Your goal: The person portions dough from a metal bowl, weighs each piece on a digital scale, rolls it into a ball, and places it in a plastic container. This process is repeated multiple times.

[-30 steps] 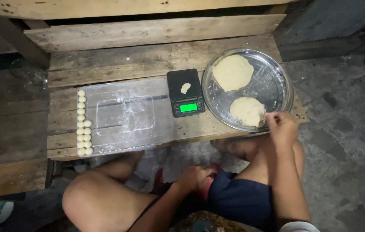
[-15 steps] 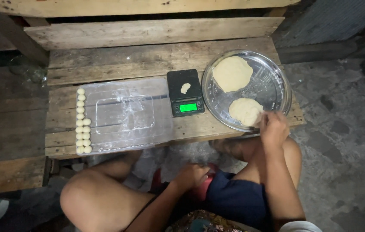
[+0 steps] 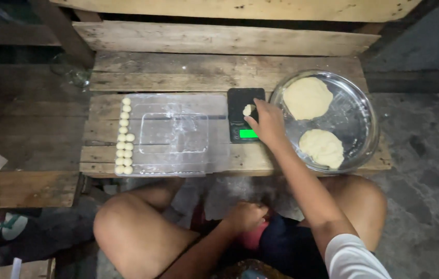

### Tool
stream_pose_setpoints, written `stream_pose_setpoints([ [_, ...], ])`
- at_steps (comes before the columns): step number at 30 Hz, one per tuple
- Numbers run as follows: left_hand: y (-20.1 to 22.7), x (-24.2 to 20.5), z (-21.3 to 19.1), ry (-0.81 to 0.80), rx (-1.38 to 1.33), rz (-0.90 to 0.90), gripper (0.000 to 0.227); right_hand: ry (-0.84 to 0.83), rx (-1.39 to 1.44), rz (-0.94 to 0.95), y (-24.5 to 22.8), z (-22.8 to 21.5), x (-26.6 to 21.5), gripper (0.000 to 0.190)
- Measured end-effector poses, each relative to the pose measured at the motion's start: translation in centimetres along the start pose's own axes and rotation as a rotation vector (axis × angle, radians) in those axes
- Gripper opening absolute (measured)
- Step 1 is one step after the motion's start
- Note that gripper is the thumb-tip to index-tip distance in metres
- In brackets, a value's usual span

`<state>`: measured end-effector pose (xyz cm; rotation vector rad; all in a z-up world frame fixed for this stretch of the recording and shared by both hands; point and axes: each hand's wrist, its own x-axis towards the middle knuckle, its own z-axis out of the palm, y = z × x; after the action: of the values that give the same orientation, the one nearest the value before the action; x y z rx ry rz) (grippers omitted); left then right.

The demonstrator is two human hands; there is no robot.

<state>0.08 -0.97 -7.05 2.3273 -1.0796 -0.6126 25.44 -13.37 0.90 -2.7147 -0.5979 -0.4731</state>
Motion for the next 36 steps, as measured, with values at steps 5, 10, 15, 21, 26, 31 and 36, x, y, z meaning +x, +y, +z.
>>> stream_pose_setpoints([
  [5, 0.7, -0.2, -1.1, 0.014, -0.028, -0.025, 0.022, -0.067, -0.099, 0.076, 0.2, 3.6, 2.1, 0.040],
  [10, 1.7, -0.6, -2.3, 0.063, 0.010, 0.020, 0.022, 0.072, 0.022, 0.023, 1.5, 4.8, 2.1, 0.020],
  [15, 2.3, -0.6, -3.9, 0.107, -0.699, -0.127, 0.053, 0.384, 0.752, 0.381, -1.1, -0.6, 0.6, 0.030],
  [21, 0.1, -0.2, -5.6, 0.227, -2.294, -0.322, 0.091, 0.188, 0.371, 0.221, -9.1, -7.9, -16.4, 0.027],
  [26, 3.8, -0.6, -4.2, 0.608, -2.060, -0.460, 0.030, -0.039, 0.292, -0.008, -12.7, -9.5, -22.5, 0.038],
  [31, 8.0, -2.1, -8.4, 0.851, -1.634, -0.482, 0.047, 0.112, 0.440, 0.149, -14.0, -11.3, -23.3, 0.080],
  [36, 11.3, -2.0, -6.3, 0.522, -1.745, -0.078, 0.066, 0.312, 0.665, 0.216, -16.4, -13.9, -19.6, 0.115],
])
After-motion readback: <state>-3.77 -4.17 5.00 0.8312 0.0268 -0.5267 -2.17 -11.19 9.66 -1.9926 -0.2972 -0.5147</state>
